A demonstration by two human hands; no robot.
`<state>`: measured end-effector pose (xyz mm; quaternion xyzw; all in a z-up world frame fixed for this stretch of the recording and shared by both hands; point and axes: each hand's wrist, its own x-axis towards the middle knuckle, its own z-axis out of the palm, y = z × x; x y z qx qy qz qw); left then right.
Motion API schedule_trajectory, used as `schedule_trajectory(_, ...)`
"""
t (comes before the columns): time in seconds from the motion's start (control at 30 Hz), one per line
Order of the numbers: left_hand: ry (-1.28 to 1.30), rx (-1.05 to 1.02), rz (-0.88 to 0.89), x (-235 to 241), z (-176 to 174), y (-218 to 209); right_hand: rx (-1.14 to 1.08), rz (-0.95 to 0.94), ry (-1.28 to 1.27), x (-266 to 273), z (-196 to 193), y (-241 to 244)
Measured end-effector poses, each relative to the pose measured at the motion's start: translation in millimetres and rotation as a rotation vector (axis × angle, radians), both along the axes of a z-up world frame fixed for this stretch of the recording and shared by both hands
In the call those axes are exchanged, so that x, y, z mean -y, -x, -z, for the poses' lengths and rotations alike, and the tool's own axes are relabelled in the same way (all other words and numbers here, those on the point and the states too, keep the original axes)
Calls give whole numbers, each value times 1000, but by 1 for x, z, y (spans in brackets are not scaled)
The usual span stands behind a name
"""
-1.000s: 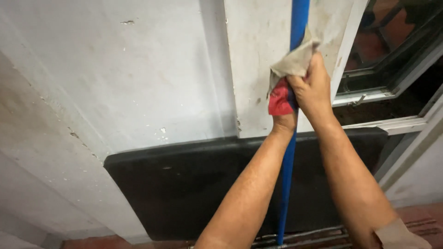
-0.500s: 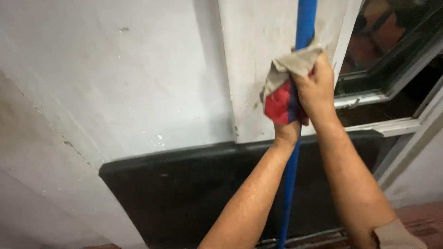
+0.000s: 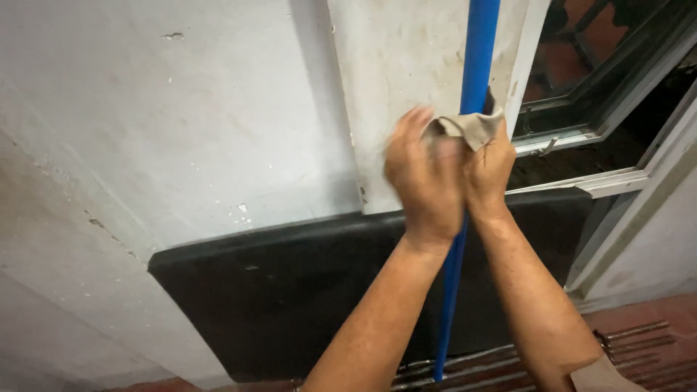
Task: Wiping down metal and plastic poles/bars with a cloth.
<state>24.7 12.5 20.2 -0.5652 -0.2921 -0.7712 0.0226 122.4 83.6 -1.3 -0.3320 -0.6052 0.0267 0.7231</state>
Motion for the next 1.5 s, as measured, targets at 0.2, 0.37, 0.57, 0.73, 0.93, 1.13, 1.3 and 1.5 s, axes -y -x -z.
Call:
schedule_trajectory(0.2, 364, -281, 68, -13, -48, -10, 28, 33, 62, 30, 0, 17)
schedule_trajectory(0.37, 610, -323, 167, -35, -51, 0, 101, 139, 154, 19, 65, 8)
schedule_trajectory(0.57, 366, 24, 669, -45, -29, 1, 14, -244, 183, 19, 64, 7)
schedule_trajectory(0.73, 292, 114, 956, -60, -19, 4, -70, -453, 165, 14, 56, 6)
schedule_trajectory(0.93, 332, 77, 907, -73, -11, 8, -74, -476, 111, -2, 141, -3)
schedule_trajectory(1.13, 295, 214, 998, -59, -7, 11, 40, -421, 112, 14, 162, 5)
schedule_trajectory(1.3, 201, 218, 925, -50, 3, 6, -107, -309, 248, 33, 120, 20)
schedule_trajectory(1.5, 349, 207, 913, -39, 23, 3, -39, -293, 70, 12, 192, 7)
